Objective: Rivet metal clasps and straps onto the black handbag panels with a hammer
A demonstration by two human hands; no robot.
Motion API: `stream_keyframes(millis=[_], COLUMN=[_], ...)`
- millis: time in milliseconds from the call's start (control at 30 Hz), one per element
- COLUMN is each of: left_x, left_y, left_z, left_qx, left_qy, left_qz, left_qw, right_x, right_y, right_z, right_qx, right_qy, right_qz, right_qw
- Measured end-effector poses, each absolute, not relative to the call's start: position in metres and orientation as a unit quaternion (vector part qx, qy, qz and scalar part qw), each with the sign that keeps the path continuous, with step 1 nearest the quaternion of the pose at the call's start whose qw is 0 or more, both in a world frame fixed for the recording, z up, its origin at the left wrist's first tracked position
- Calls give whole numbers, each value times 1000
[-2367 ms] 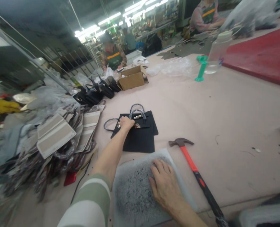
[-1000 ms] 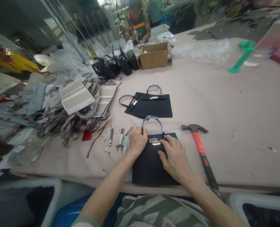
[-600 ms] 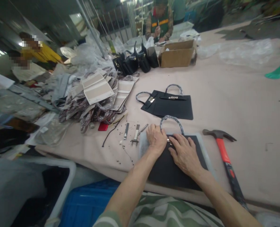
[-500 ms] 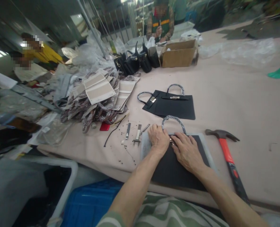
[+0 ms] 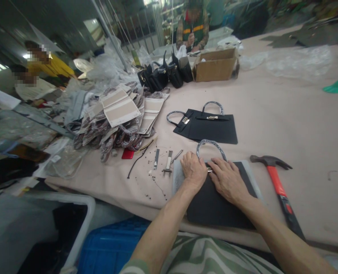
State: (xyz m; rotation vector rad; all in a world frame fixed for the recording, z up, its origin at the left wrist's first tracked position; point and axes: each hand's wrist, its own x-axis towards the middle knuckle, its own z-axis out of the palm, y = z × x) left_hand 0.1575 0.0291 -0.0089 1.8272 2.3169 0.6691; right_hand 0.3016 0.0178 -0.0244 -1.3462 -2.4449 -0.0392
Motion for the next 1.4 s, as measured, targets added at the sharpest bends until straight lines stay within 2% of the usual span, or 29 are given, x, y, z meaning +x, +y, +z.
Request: stream_keyframes(millis=[333, 500, 733, 867, 1000, 1100, 1233, 1400], left_x=[156, 157, 162, 159, 116, 58, 2, 3], left_y=[36, 35, 34, 34, 35, 34, 27, 30], left_z=[-7, -9, -11, -8, 5, 14, 16, 9], left_qx=[614, 617, 599, 595, 596, 573, 545, 548], left_qy=[759, 759, 773, 766, 750, 790, 824, 810], left_qz=[204, 201, 200, 229, 272, 203, 31, -3], left_qw=[80, 63, 61, 82, 89, 78, 152, 211], right_x=[291, 289, 286, 287, 290, 292, 293, 293], right_y=[6, -4, -16, -15, -19, -25, -29, -25], right_z=[-20, -15, -10, -11, -9, -4, -2, -6], right_qx=[-507, -523, -523, -512, -499, -452, -407, -408], right_qy=[-843, -828, -833, -838, -841, -860, -881, -886], right_qz=[-25, -15, 14, 20, 23, 22, 41, 48], right_qw=[177, 204, 182, 189, 208, 238, 238, 213])
